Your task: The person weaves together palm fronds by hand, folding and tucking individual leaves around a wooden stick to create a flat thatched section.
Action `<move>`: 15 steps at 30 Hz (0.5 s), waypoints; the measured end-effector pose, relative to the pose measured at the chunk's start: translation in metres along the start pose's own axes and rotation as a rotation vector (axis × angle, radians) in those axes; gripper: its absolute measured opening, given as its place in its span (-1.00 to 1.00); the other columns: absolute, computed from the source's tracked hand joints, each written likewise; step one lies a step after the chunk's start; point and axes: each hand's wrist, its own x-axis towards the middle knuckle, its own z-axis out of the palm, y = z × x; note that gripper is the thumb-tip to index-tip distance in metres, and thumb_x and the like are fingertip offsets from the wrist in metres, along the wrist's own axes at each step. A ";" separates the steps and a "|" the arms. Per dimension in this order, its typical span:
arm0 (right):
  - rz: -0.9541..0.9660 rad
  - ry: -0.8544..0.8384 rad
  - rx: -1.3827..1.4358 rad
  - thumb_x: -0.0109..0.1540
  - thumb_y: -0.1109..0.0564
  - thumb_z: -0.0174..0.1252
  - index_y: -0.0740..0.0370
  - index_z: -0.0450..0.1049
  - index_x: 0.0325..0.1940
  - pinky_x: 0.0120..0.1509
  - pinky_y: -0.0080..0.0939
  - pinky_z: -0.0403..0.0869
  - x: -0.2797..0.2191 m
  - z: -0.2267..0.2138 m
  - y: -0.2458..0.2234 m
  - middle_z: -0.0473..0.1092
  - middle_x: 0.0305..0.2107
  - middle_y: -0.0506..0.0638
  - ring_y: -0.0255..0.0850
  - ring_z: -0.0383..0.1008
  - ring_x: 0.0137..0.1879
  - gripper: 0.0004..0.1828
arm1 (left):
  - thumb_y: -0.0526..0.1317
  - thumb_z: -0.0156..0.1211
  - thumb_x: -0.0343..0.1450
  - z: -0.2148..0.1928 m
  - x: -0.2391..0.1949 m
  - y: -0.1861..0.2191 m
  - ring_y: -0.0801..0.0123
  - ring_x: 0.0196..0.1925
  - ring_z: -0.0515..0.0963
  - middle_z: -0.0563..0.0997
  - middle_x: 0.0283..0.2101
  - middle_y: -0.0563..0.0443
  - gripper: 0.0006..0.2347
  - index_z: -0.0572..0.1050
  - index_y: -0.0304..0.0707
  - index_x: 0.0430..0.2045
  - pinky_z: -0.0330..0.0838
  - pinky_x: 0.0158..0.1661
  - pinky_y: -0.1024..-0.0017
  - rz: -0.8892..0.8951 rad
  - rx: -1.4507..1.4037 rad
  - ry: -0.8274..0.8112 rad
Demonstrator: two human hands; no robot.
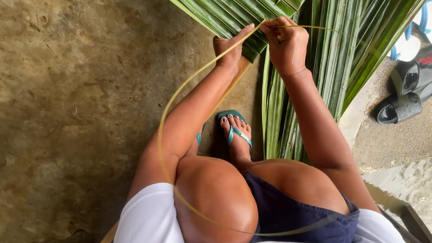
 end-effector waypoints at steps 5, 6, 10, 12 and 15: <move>0.006 0.010 -0.022 0.32 0.26 0.36 0.24 0.59 -0.24 -0.22 -0.24 0.49 -0.003 0.000 0.003 0.57 -0.38 0.01 -0.18 0.58 -0.28 -0.93 | -0.18 0.64 0.00 -0.008 -0.012 0.011 0.62 -0.73 0.23 0.22 -0.81 0.32 -0.53 0.23 0.07 -1.00 0.26 -0.67 0.67 0.061 -0.390 -0.178; 0.002 0.009 -0.020 0.32 0.26 0.36 0.24 0.59 -0.24 -0.22 -0.24 0.49 -0.001 0.001 0.003 0.57 -0.38 0.01 -0.18 0.58 -0.28 -0.93 | -0.18 0.64 0.00 -0.009 -0.010 0.013 0.62 -0.73 0.23 0.22 -0.81 0.32 -0.53 0.23 0.07 -1.00 0.26 -0.67 0.67 0.063 -0.393 -0.175; 0.015 0.015 -0.034 0.35 0.21 0.34 0.23 0.61 -0.24 -0.29 -0.30 0.47 -0.004 0.002 0.004 0.59 -0.38 -0.03 -0.23 0.59 -0.31 -0.91 | 0.13 0.54 -0.06 0.006 0.011 -0.013 0.51 -0.42 0.13 0.11 -0.51 0.21 -0.36 0.06 -0.11 -0.60 0.20 -0.43 0.50 0.042 0.007 -0.009; 0.015 0.020 -0.060 0.34 0.16 0.37 0.19 0.61 -0.25 -0.35 -0.33 0.43 -0.002 0.002 0.004 0.60 -0.39 -0.04 -0.27 0.60 -0.35 -0.90 | 0.33 0.46 -0.12 0.007 0.014 -0.016 0.56 -0.38 0.08 0.07 -0.47 0.24 -0.26 0.04 -0.14 -0.57 0.19 -0.39 0.71 0.071 0.156 0.061; -0.005 0.015 -0.118 0.35 0.15 0.37 0.14 0.60 -0.25 -0.39 -0.29 0.34 -0.002 0.000 0.000 0.57 -0.43 -0.08 -0.27 0.53 -0.38 -0.90 | 0.08 0.60 -0.07 -0.004 -0.004 0.005 0.42 -0.29 0.19 0.19 -0.40 0.15 -0.31 0.11 -0.19 -0.43 -0.03 -0.09 0.67 -0.097 -0.044 -0.067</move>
